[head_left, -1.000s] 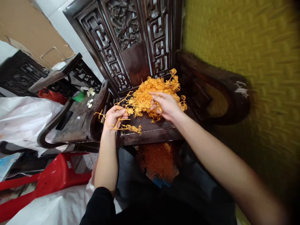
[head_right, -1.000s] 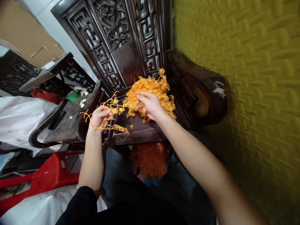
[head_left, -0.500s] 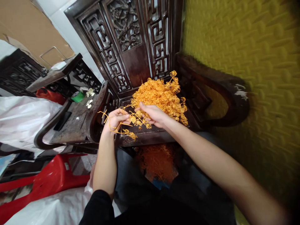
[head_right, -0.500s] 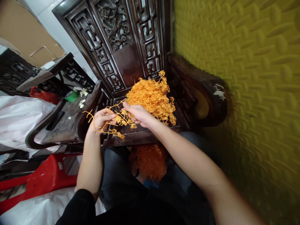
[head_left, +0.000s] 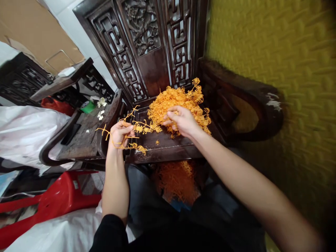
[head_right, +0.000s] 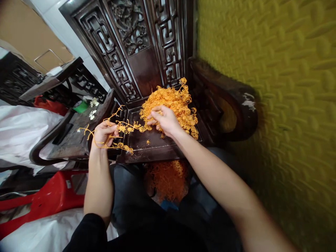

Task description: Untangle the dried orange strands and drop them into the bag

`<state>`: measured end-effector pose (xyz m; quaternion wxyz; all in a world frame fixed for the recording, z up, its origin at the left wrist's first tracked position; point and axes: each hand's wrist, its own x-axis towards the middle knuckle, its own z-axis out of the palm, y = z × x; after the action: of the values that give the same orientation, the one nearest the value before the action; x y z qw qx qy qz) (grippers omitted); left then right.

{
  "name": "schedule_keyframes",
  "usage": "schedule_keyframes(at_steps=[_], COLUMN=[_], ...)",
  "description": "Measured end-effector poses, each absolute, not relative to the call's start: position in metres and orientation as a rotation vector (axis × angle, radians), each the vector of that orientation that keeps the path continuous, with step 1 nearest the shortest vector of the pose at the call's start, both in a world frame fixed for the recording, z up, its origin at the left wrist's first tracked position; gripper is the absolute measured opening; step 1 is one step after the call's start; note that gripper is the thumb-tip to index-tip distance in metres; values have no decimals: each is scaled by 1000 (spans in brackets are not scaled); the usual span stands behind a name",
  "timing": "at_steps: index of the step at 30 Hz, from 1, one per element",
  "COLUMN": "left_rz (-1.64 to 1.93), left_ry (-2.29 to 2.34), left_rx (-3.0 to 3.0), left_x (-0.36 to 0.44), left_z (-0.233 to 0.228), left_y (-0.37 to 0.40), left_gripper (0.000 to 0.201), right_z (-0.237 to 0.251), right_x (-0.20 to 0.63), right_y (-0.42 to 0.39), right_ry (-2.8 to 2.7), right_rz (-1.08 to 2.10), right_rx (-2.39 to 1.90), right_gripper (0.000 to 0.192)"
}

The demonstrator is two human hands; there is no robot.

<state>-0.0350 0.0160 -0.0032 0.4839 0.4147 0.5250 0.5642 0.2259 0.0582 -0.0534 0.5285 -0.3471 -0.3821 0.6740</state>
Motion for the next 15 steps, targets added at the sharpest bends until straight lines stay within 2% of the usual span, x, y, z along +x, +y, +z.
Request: schedule_keyframes(at_steps=[3, 8, 10, 15], left_rz=[1326, 1241, 1237, 1276], left_ry=[1263, 1261, 1292, 1466], left_rx=[1020, 1060, 1075, 1130], left_x=[-31, -29, -27, -35], left_z=[-4, -7, -8, -10], left_y=[17, 19, 19, 22], left_gripper=[28, 31, 34, 34], right_z=[-60, -58, -58, -69], right_x=[203, 188, 184, 184], right_y=[45, 34, 29, 32], right_ry=[-951, -999, -1096, -1248], right_rz=[1815, 2189, 2133, 1696], right_rx=[-832, -890, -834, -875], right_gripper=[38, 67, 62, 49])
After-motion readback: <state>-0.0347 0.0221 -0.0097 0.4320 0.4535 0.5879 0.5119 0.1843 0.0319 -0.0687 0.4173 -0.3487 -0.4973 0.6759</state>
